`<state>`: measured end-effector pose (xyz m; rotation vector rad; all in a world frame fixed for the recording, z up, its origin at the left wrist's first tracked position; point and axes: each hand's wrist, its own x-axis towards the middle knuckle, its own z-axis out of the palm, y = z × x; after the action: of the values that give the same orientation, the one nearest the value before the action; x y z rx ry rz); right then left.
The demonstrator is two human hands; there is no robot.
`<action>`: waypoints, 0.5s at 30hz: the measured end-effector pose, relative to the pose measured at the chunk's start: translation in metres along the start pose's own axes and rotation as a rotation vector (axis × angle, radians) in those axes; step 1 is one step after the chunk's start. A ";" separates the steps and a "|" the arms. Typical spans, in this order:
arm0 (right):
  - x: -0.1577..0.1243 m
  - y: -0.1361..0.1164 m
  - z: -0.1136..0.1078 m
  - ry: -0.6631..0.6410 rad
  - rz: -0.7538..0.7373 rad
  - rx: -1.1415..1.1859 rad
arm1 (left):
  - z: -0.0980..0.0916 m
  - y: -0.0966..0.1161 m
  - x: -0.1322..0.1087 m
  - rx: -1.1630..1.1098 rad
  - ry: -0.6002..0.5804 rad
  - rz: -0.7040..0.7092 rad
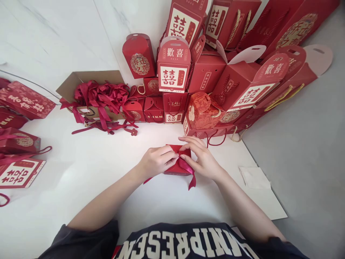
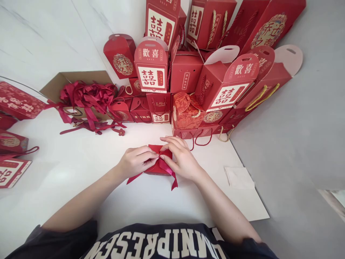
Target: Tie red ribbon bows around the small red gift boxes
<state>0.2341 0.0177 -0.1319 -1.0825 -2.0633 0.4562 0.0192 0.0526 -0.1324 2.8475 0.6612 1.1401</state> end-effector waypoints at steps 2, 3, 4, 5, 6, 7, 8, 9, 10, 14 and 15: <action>0.001 0.000 -0.002 -0.048 -0.016 -0.008 | 0.000 0.000 0.000 -0.005 -0.003 0.001; 0.001 0.000 -0.003 -0.060 -0.034 -0.015 | 0.000 0.000 0.000 -0.007 -0.007 0.002; 0.001 0.000 -0.005 -0.064 -0.058 -0.034 | 0.000 0.000 0.000 -0.005 -0.011 0.003; 0.002 0.000 -0.006 -0.063 -0.084 -0.069 | 0.000 0.001 0.000 -0.001 -0.013 0.006; 0.002 0.000 -0.007 -0.062 -0.112 -0.118 | 0.000 0.001 0.001 0.004 -0.014 0.010; 0.002 -0.001 -0.008 -0.060 -0.143 -0.175 | -0.001 0.001 0.001 0.009 -0.015 0.014; 0.002 -0.002 -0.009 -0.064 -0.171 -0.232 | -0.001 0.001 0.001 0.015 -0.015 0.018; 0.002 -0.004 -0.010 -0.068 -0.195 -0.281 | -0.001 0.001 0.002 0.020 -0.016 0.020; 0.002 -0.005 -0.011 -0.073 -0.219 -0.317 | -0.001 0.001 0.002 0.023 -0.016 0.020; 0.001 -0.007 -0.010 -0.044 -0.212 -0.278 | 0.000 0.001 0.002 0.017 -0.015 0.010; 0.001 -0.007 -0.008 -0.036 -0.179 -0.229 | 0.000 0.001 0.002 0.011 -0.017 0.008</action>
<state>0.2360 0.0141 -0.1217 -1.0126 -2.2611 0.1540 0.0204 0.0521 -0.1308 2.8681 0.6581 1.1154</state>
